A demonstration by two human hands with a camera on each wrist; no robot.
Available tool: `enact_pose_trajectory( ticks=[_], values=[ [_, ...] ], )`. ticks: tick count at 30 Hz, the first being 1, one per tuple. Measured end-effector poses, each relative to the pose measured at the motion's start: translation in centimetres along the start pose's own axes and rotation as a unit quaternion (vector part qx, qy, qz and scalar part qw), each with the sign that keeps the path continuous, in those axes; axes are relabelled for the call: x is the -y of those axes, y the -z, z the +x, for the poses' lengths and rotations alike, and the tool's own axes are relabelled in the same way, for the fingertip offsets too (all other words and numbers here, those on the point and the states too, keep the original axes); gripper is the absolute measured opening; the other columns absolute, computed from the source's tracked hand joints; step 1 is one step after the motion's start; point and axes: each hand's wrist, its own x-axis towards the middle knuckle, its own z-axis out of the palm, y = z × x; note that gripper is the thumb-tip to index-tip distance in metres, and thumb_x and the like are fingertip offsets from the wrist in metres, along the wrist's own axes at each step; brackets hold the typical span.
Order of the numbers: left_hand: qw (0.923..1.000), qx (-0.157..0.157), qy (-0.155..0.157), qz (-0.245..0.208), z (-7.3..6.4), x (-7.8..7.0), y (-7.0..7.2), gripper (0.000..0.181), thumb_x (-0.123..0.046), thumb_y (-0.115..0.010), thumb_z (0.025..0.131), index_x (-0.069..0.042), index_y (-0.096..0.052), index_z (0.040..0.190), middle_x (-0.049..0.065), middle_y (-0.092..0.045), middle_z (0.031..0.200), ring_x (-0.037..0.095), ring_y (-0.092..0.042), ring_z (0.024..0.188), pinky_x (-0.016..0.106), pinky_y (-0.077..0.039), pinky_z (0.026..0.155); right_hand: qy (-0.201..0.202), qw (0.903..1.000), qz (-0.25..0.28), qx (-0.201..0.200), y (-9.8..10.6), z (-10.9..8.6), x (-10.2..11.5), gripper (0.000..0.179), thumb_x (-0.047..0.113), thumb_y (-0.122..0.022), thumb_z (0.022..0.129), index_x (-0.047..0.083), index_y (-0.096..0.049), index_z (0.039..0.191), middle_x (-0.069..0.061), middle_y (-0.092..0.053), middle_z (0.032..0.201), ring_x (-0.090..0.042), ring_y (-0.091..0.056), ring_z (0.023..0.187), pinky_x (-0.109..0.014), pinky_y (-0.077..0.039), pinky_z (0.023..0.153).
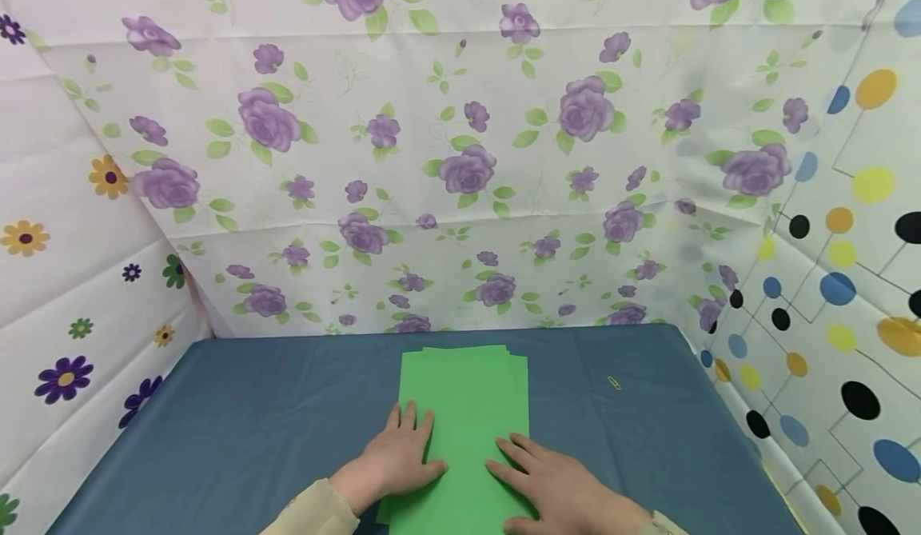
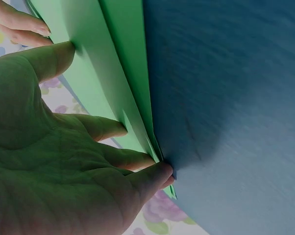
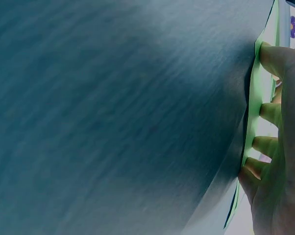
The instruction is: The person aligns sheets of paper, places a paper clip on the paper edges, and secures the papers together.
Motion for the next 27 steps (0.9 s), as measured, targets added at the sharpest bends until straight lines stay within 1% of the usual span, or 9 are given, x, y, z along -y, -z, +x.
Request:
enact_pose_trajectory(
  ticks=[7, 11, 14, 15, 17, 19, 21, 24, 27],
  values=[
    [0.9998, 0.012, -0.009, -0.013, 0.2, -0.3, 0.3, 0.085, -0.055, -0.069, 0.094, -0.003, -0.043, 0.155, 0.032, -0.025, 0.161, 0.057, -0.019, 0.147, 0.064, -0.043, 0.106, -0.011, 0.9999, 0.005, -0.001, -0.3, -0.5, -0.2, 0.067, 0.053, -0.054, 0.104, 0.023, -0.037, 0.161, -0.012, -0.031, 0.165, -0.039, -0.034, 0.147, -0.054, -0.050, 0.101],
    [0.9960, 0.027, -0.014, -0.084, 0.4, 0.4, 1.1, 0.082, -0.054, -0.065, 0.097, -0.001, -0.042, 0.155, 0.032, -0.024, 0.161, 0.057, -0.015, 0.148, 0.069, -0.032, 0.112, -0.037, 0.9987, 0.031, 0.018, -0.2, -0.4, -0.4, 0.065, 0.056, -0.051, 0.105, 0.026, -0.037, 0.161, -0.009, -0.030, 0.166, -0.039, -0.032, 0.148, -0.058, -0.047, 0.103],
    [0.9832, 0.034, -0.013, -0.179, 0.4, 1.3, 2.0, 0.081, -0.053, -0.061, 0.100, 0.000, -0.038, 0.157, 0.032, -0.022, 0.162, 0.056, -0.015, 0.148, 0.072, -0.024, 0.114, -0.082, 0.9928, 0.080, 0.035, 0.5, 0.0, 0.0, 0.063, 0.058, -0.047, 0.105, 0.027, -0.038, 0.160, -0.008, -0.031, 0.166, -0.038, -0.032, 0.148, -0.061, -0.044, 0.105],
    [0.9757, 0.037, -0.011, -0.216, 0.4, 1.6, 2.3, 0.082, -0.053, -0.060, 0.100, 0.000, -0.036, 0.158, 0.032, -0.020, 0.163, 0.055, -0.014, 0.149, 0.073, -0.023, 0.114, -0.100, 0.9889, 0.103, 0.036, 0.8, 0.2, 0.2, 0.062, 0.058, -0.046, 0.106, 0.027, -0.040, 0.160, -0.007, -0.031, 0.165, -0.038, -0.032, 0.148, -0.062, -0.043, 0.105],
    [0.9554, 0.045, -0.003, -0.292, 0.2, 2.1, 2.9, 0.085, -0.056, -0.059, 0.100, -0.002, -0.031, 0.160, 0.030, -0.019, 0.164, 0.053, -0.014, 0.149, 0.073, -0.021, 0.114, -0.135, 0.9788, 0.152, 0.028, 1.4, 0.5, 0.5, 0.060, 0.056, -0.044, 0.107, 0.023, -0.042, 0.158, -0.009, -0.033, 0.164, -0.039, -0.033, 0.147, -0.064, -0.041, 0.106],
    [0.9283, 0.055, 0.014, -0.367, 0.0, 2.6, 3.4, 0.091, -0.060, -0.058, 0.099, -0.004, -0.025, 0.163, 0.028, -0.016, 0.165, 0.052, -0.014, 0.150, 0.073, -0.021, 0.114, -0.168, 0.9633, 0.209, 0.014, 2.0, 0.9, 0.7, 0.059, 0.052, -0.041, 0.109, 0.017, -0.043, 0.158, -0.014, -0.032, 0.164, -0.043, -0.033, 0.147, -0.067, -0.037, 0.108],
    [0.9009, 0.065, 0.034, -0.428, -0.2, 3.1, 4.1, 0.096, -0.063, -0.058, 0.098, -0.005, -0.020, 0.164, 0.027, -0.013, 0.166, 0.052, -0.014, 0.150, 0.071, -0.023, 0.114, -0.201, 0.9388, 0.280, -0.006, 2.4, 1.2, 0.6, 0.060, 0.048, -0.039, 0.111, 0.011, -0.041, 0.158, -0.018, -0.032, 0.163, -0.046, -0.031, 0.147, -0.069, -0.035, 0.108],
    [0.8600, 0.073, 0.046, -0.503, -0.5, 3.7, 4.8, 0.096, -0.061, -0.055, 0.101, -0.001, -0.014, 0.163, 0.030, -0.009, 0.166, 0.053, -0.013, 0.149, 0.068, -0.025, 0.116, -0.262, 0.8850, 0.383, -0.036, 3.2, 1.5, 0.6, 0.065, 0.048, -0.038, 0.111, 0.003, -0.035, 0.159, -0.025, -0.031, 0.161, -0.050, -0.029, 0.146, -0.068, -0.033, 0.110],
    [0.8261, 0.082, 0.048, -0.555, -1.0, 4.2, 5.2, 0.094, -0.057, -0.052, 0.104, 0.006, -0.012, 0.161, 0.035, -0.006, 0.164, 0.054, -0.011, 0.149, 0.064, -0.025, 0.118, -0.327, 0.8178, 0.468, -0.070, 4.1, 1.7, 0.4, 0.073, 0.051, -0.041, 0.110, -0.003, -0.032, 0.158, -0.030, -0.033, 0.158, -0.050, -0.034, 0.143, -0.063, -0.039, 0.110]
  ],
)
